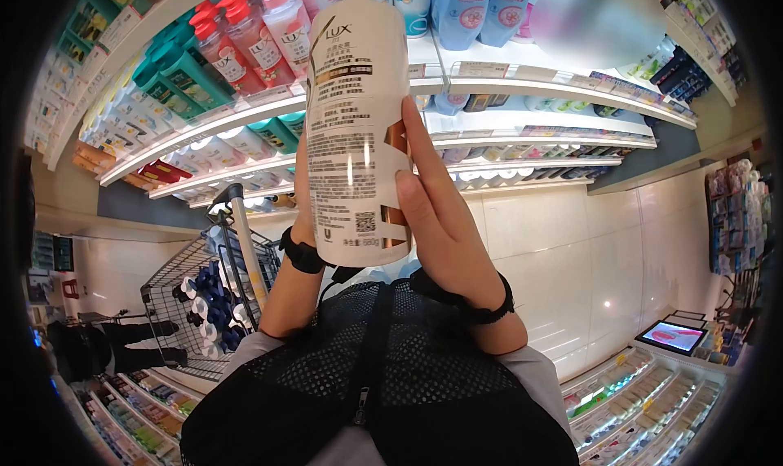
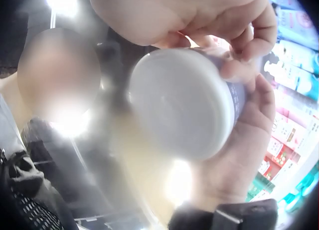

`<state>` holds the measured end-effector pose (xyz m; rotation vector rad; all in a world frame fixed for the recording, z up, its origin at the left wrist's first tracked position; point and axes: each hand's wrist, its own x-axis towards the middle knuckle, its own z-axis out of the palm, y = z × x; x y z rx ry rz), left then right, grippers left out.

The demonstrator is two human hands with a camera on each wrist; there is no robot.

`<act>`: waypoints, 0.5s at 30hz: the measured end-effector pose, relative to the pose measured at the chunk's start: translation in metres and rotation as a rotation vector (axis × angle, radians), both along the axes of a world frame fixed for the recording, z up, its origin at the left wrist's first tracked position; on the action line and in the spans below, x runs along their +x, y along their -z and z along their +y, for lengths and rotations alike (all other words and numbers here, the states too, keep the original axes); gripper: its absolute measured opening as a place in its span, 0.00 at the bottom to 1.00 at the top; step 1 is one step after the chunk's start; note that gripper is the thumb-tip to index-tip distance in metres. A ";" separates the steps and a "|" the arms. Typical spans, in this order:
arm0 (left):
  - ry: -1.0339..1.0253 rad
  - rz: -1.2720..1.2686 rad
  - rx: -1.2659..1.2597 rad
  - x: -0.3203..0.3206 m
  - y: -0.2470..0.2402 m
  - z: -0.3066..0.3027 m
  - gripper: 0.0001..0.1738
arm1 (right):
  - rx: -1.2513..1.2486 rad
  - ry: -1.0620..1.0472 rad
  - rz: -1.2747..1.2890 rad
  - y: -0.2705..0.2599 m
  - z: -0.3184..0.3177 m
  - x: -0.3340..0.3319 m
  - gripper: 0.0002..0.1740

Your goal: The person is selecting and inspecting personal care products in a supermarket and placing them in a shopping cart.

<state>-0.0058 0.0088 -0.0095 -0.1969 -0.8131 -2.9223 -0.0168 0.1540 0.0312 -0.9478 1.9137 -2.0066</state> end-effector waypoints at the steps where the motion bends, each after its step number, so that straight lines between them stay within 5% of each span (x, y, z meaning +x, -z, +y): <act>1: -0.055 0.016 -0.132 0.002 -0.007 -0.001 0.28 | 0.001 -0.003 0.000 0.002 -0.002 -0.003 0.30; 2: -0.147 -0.166 -0.372 0.006 -0.018 0.001 0.30 | -0.040 -0.006 -0.075 0.006 -0.004 -0.007 0.32; 5: -0.297 -0.204 -0.637 0.010 -0.035 0.008 0.28 | -0.127 -0.033 -0.179 0.019 -0.010 -0.011 0.35; 9: -0.311 -0.251 -0.858 0.016 -0.041 0.001 0.31 | -0.293 0.003 -0.494 0.040 -0.014 -0.011 0.27; 15: -0.373 -0.288 -0.859 0.017 -0.036 -0.002 0.31 | -0.336 -0.028 -0.600 0.045 -0.021 -0.011 0.26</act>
